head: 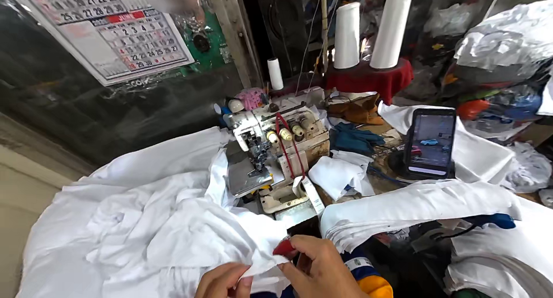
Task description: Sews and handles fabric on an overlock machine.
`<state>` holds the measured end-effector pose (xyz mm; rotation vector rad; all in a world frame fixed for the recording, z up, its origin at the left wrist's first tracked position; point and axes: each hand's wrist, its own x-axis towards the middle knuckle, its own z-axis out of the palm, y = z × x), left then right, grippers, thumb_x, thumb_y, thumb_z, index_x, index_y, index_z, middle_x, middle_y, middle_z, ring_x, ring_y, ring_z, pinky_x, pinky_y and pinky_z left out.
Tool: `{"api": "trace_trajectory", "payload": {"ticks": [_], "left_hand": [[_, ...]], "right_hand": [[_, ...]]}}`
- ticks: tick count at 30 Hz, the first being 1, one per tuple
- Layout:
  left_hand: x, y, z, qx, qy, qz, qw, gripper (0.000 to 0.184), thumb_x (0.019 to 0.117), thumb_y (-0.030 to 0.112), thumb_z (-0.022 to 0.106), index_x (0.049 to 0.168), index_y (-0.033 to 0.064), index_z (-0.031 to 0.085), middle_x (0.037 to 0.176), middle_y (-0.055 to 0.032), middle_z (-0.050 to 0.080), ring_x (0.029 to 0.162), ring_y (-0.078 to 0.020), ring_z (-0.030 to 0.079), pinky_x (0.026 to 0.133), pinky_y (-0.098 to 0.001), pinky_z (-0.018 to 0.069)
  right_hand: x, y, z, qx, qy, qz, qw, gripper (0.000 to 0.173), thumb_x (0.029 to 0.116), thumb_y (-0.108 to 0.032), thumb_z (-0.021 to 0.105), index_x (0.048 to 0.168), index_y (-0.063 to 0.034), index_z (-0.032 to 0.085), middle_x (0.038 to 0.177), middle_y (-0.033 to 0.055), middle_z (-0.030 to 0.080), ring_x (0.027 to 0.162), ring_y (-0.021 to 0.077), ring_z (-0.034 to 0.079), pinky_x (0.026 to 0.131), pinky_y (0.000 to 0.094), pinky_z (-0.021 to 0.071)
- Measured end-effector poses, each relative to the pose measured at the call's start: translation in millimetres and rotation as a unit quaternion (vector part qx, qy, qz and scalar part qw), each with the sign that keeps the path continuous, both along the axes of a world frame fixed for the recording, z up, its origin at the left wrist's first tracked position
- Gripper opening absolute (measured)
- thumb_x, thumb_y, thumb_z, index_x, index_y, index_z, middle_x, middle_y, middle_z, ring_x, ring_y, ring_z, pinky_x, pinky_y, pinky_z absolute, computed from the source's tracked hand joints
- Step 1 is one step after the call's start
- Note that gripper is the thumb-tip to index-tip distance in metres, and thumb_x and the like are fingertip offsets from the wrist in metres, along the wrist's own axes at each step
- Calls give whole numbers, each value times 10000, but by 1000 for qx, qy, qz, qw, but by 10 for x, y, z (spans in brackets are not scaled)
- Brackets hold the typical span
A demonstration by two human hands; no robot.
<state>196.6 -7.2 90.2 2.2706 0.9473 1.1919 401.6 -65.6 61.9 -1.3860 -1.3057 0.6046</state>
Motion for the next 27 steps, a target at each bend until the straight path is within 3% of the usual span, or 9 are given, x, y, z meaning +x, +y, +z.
{"api": "trace_trajectory", "payload": {"ticks": [3,5,10,13,16,19,23,25,27], "left_hand": [[51,42,-41,-8,-36,-15,999,160,991,92,620,1101,23,713,1163,-103,716,1060,-191,699,870,-349,619],[89,85,-129,-25,-71,-11,997,186,1004,86,582,1130,30,706,1161,-70,734,1047,-191,716,883,-365,630],[60,208,150,14,-30,-3,999,222,1057,183,517,1133,59,685,953,-7,691,801,-58,650,696,-231,577],[148,383,426,110,48,24,992,213,1029,264,595,1085,120,741,867,21,677,730,-43,624,626,-225,547],[405,811,130,117,198,53,972,247,1026,378,588,1077,192,742,892,22,663,708,-119,645,585,-357,564],[522,1044,-168,106,238,59,964,290,1028,429,547,1059,229,754,889,38,643,684,-115,631,552,-365,547],[474,915,-17,58,238,72,967,357,1009,517,546,1136,251,746,964,60,657,834,-98,641,706,-368,578],[464,884,-44,84,226,83,967,363,1000,505,554,1133,231,751,989,35,677,904,-141,643,782,-403,559],[506,932,-219,95,223,80,967,357,1009,486,531,1064,228,772,948,18,687,908,-174,645,792,-420,543]], "right_hand": [[1,-1,-52,-14,-6,-5,1000,155,938,-265,710,1077,-210,751,919,-107,730,690,23,657,590,245,579],[-26,8,-98,-22,-8,-7,1000,140,941,-295,705,1049,-226,762,879,-120,722,648,19,640,552,234,562],[-70,-133,216,-10,7,24,1000,188,983,-320,697,969,-142,754,733,-60,682,534,43,583,453,242,498],[-41,-95,307,-38,10,19,999,242,1006,-351,663,912,-142,743,735,-67,712,555,43,633,460,247,536],[60,243,-90,-156,-46,-4,987,408,991,-521,585,798,-185,716,686,-88,689,606,49,669,564,311,587],[123,368,-211,-214,-6,2,977,428,967,-550,595,768,-189,709,675,-70,685,591,73,665,558,321,579],[144,279,-204,-209,71,44,974,474,1005,-561,562,797,-160,707,671,-31,672,537,111,634,502,316,557],[180,177,-203,-201,85,90,972,480,1049,-542,492,917,-144,724,690,-8,672,533,135,635,490,344,565],[342,-20,-115,-219,1,164,962,465,1096,-498,388,1100,-150,696,783,11,704,623,154,685,581,393,611]]}}
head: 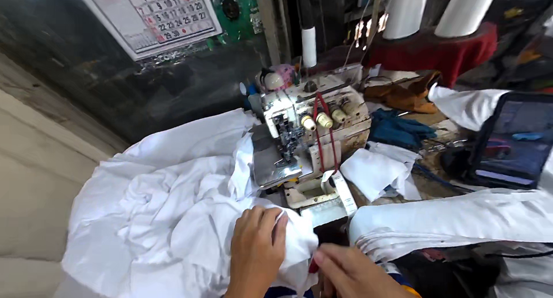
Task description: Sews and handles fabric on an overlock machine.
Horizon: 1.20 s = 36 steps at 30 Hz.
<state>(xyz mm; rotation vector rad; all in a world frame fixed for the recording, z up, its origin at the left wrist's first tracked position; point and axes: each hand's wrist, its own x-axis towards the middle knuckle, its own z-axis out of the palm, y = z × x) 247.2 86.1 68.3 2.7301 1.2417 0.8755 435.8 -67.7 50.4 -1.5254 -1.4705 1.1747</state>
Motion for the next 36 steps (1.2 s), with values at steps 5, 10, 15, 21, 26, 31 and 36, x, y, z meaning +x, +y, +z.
{"api": "trace_trajectory", "payload": {"ticks": [5,10,15,21,26,31,36], "left_hand": [[-168,-127,376,-95,-36,-38,994,383,997,467,605,1216,181,738,1137,-44,705,1072,-202,655,927,-449,551],[-167,-335,594,-84,-116,-80,986,232,974,303,696,1139,150,754,1146,-39,692,1101,-163,639,914,-376,560],[-228,-456,511,-115,-141,-95,979,186,972,244,700,1098,123,765,1115,-56,701,1065,-172,653,895,-364,571],[-266,-509,486,-160,-167,-129,964,147,971,173,701,1074,85,757,1097,-75,699,981,-161,677,783,-325,597],[-9,-532,491,-184,-143,-164,958,191,992,227,674,1127,112,745,1106,-50,688,943,-116,668,763,-285,586],[531,-422,581,-243,-144,-201,938,237,1028,292,598,1180,159,724,999,37,699,782,-54,665,650,-251,588],[1653,-37,770,-358,-89,-209,906,391,1065,289,501,1449,223,522,837,-56,684,716,-196,671,692,-449,584]], "right_hand": [[840,-244,714,59,-199,82,975,273,976,-361,675,1194,-200,710,904,4,742,749,165,715,686,458,618],[1630,583,993,159,-294,-218,917,262,901,-346,782,1064,-165,687,812,-5,706,645,192,663,577,485,576],[1875,996,950,52,-265,-195,943,434,773,-360,913,1080,-139,701,847,34,749,769,217,727,743,527,606],[1736,734,1175,79,-282,-163,942,228,904,-162,794,1099,-185,678,865,-43,751,638,132,681,587,370,593],[1726,551,1090,117,-264,-239,927,299,845,-243,860,1085,-188,690,789,-50,740,552,136,638,492,377,546],[1760,530,1178,95,-327,-208,917,135,956,-271,744,1018,-154,721,865,0,726,732,166,698,670,450,606],[1680,562,1084,147,-318,-201,915,125,908,-166,772,1014,-169,706,823,-37,741,697,135,711,629,430,613]]}}
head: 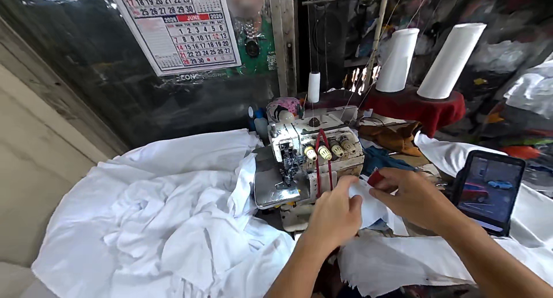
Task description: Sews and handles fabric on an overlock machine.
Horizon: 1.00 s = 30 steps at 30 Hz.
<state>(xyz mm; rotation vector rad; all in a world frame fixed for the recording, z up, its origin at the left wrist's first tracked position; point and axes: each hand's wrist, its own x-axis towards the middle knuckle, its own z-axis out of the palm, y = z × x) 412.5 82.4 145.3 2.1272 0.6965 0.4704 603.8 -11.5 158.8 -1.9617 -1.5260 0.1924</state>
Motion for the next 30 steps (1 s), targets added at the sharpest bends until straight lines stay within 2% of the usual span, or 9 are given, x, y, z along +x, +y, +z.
{"api": "trace_trajectory", "payload": {"ticks": [4,9,14,17,20,23,25,27,30], "left_hand": [[406,234,-126,-41,102,-24,994,428,1014,202,520,1442,217,537,1093,-113,718,904,-252,717,799,-510,592],[318,175,-130,-39,121,-38,991,513,1008,217,541,1515,234,466,1144,-131,707,982,-265,710,864,-528,576],[27,50,-130,-27,45,-35,998,591,1033,318,536,1587,299,331,797,-35,653,682,-181,650,689,-411,579],[-400,-177,-224,-28,-4,-53,998,533,1037,333,555,1545,248,420,773,1,669,646,-141,652,650,-364,587],[-870,-335,-317,-36,-13,-110,993,425,1025,296,597,1439,207,561,866,0,710,697,-125,677,658,-347,598],[-1151,-468,-282,-105,-98,-99,985,253,1036,229,605,1253,137,695,975,-6,727,766,-114,696,665,-301,612],[-1079,-595,-289,-186,-211,-28,959,258,1040,178,588,1223,29,694,1055,-80,730,843,-178,714,739,-351,627],[-870,-680,-447,-286,-287,-7,914,462,1037,264,592,1391,-30,556,1280,-149,665,1086,-265,696,938,-445,606],[-689,-815,-751,-494,-395,-90,769,783,958,420,691,1541,17,357,1445,-192,551,1305,-319,574,1112,-508,466]], "right_hand": [[42,-96,-51,46,20,-17,999,220,869,-246,806,1039,-202,672,810,-76,738,688,103,714,611,374,627],[296,-197,394,45,-6,-8,999,376,895,-164,795,1224,-118,618,874,18,737,717,180,719,639,438,628],[340,-70,1007,43,-153,9,987,281,879,-114,815,1133,-85,696,833,14,753,704,165,725,675,444,626],[309,-111,1184,42,-231,32,972,110,916,-112,773,1020,-93,743,777,10,734,665,172,694,644,473,589],[255,-210,1252,56,-264,67,961,128,959,-63,681,1067,-92,743,806,29,734,676,191,694,642,491,581],[87,-364,1290,71,-276,97,953,176,1008,-180,560,1068,-132,718,724,-15,667,582,144,639,525,431,548],[-90,-443,1281,77,-273,126,951,215,1002,-254,496,1034,-167,689,707,-65,624,569,81,603,490,352,523],[-333,-516,1230,66,-229,165,957,204,1000,-248,492,1015,-166,678,700,-75,594,563,59,564,479,315,489],[-610,-599,918,68,-109,218,967,192,989,-181,530,1087,-174,695,770,-93,635,591,17,573,501,237,519]]}}
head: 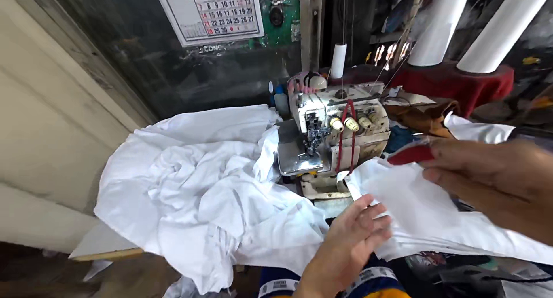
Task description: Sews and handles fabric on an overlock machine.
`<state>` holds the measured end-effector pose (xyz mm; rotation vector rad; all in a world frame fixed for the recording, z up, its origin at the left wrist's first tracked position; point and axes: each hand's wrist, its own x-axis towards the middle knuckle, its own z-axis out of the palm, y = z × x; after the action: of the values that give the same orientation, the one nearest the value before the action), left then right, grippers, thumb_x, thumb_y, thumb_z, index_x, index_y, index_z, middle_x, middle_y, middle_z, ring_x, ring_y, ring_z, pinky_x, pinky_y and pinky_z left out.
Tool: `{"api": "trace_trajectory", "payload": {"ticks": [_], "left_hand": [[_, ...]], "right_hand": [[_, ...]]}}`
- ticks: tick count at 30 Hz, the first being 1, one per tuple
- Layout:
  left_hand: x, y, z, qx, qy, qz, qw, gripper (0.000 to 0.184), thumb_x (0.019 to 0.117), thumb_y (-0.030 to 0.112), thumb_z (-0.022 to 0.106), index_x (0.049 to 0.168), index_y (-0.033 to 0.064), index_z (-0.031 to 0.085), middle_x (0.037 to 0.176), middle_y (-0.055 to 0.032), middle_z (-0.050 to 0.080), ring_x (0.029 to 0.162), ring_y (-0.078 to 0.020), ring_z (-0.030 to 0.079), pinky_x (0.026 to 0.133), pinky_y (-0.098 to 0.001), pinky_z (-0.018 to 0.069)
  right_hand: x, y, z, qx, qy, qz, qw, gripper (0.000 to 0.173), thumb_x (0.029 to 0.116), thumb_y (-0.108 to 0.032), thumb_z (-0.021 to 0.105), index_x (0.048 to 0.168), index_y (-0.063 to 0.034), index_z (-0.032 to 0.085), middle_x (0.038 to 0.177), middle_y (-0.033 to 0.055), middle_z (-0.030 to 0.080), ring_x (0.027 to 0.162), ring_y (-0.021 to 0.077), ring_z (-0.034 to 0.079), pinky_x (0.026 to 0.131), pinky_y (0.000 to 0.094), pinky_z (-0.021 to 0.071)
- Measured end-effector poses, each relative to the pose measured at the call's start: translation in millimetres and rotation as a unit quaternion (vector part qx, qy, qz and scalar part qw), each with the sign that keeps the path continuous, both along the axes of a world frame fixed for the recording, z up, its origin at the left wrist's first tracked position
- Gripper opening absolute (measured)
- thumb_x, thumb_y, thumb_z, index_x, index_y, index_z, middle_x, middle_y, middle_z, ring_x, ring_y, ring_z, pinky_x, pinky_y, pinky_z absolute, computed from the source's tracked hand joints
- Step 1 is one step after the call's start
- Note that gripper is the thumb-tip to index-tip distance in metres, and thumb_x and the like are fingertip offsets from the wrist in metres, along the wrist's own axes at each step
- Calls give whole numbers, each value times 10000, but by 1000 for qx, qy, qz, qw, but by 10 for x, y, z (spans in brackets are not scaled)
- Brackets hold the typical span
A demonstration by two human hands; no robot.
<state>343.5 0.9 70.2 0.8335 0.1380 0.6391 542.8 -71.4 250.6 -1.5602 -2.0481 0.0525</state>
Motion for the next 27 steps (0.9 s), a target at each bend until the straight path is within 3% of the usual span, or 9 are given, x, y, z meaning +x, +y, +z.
{"api": "trace_trajectory", "payload": {"ticks": [3,5,8,11,13,15,18,23,27], "left_hand": [[-203,-174,-46,-87,10,40,995,396,1039,238,589,1343,-12,545,1210,-184,687,1107,-279,691,994,-498,557],[-413,-159,-84,8,91,119,989,248,1033,142,602,1154,-70,645,1025,-178,717,926,-240,722,868,-443,613],[-731,-18,25,212,213,179,937,221,953,205,739,931,-3,671,821,-92,691,726,-164,672,676,-321,591],[-905,170,307,370,291,92,878,247,965,301,728,944,64,663,830,-32,689,749,-139,685,693,-319,609],[-901,237,465,474,345,16,810,260,977,387,693,969,127,696,849,30,692,784,-80,672,727,-304,592],[-857,259,610,535,384,-13,753,231,973,403,679,986,177,727,877,66,710,814,-46,674,745,-306,585],[-987,250,643,541,400,31,739,239,963,454,686,998,225,746,881,113,720,813,-10,676,741,-275,589],[-1190,99,286,398,289,217,843,156,965,207,727,1016,60,739,887,-30,738,774,-150,716,714,-326,636],[-1140,58,233,362,261,293,846,132,944,117,734,1029,17,754,919,-82,736,794,-188,707,736,-337,632]], "right_hand": [[-134,-129,-627,-51,188,-2,981,295,1016,-223,547,1286,-236,667,903,-56,690,674,85,641,556,280,575],[-248,-227,-1071,-72,307,-21,949,325,993,-298,640,1311,-233,654,893,-10,700,667,143,651,559,308,577],[-471,-361,-1495,-63,379,-52,922,361,957,-264,716,1305,-184,663,828,17,710,627,154,653,548,310,578],[-594,-428,-1478,-116,338,-24,934,465,993,-246,677,1434,-143,573,1273,4,707,1121,170,703,944,397,626],[-703,-309,-1440,-112,337,43,934,552,988,-303,679,1496,-148,525,1463,14,589,1302,201,606,1027,444,594],[-781,-150,-1407,-102,345,74,930,470,968,-336,717,1404,-201,608,1284,-40,695,1042,133,720,802,345,665],[-751,-104,-1389,-100,339,72,933,255,952,-296,740,1195,-224,704,939,-98,742,700,49,674,558,222,567],[-729,-148,-1533,-83,380,49,920,236,950,-262,742,1177,-206,715,954,-78,752,627,60,646,505,226,542],[-772,-80,-1537,-97,385,37,917,263,933,-278,759,1186,-235,705,1005,-96,732,571,54,597,463,213,504]]}}
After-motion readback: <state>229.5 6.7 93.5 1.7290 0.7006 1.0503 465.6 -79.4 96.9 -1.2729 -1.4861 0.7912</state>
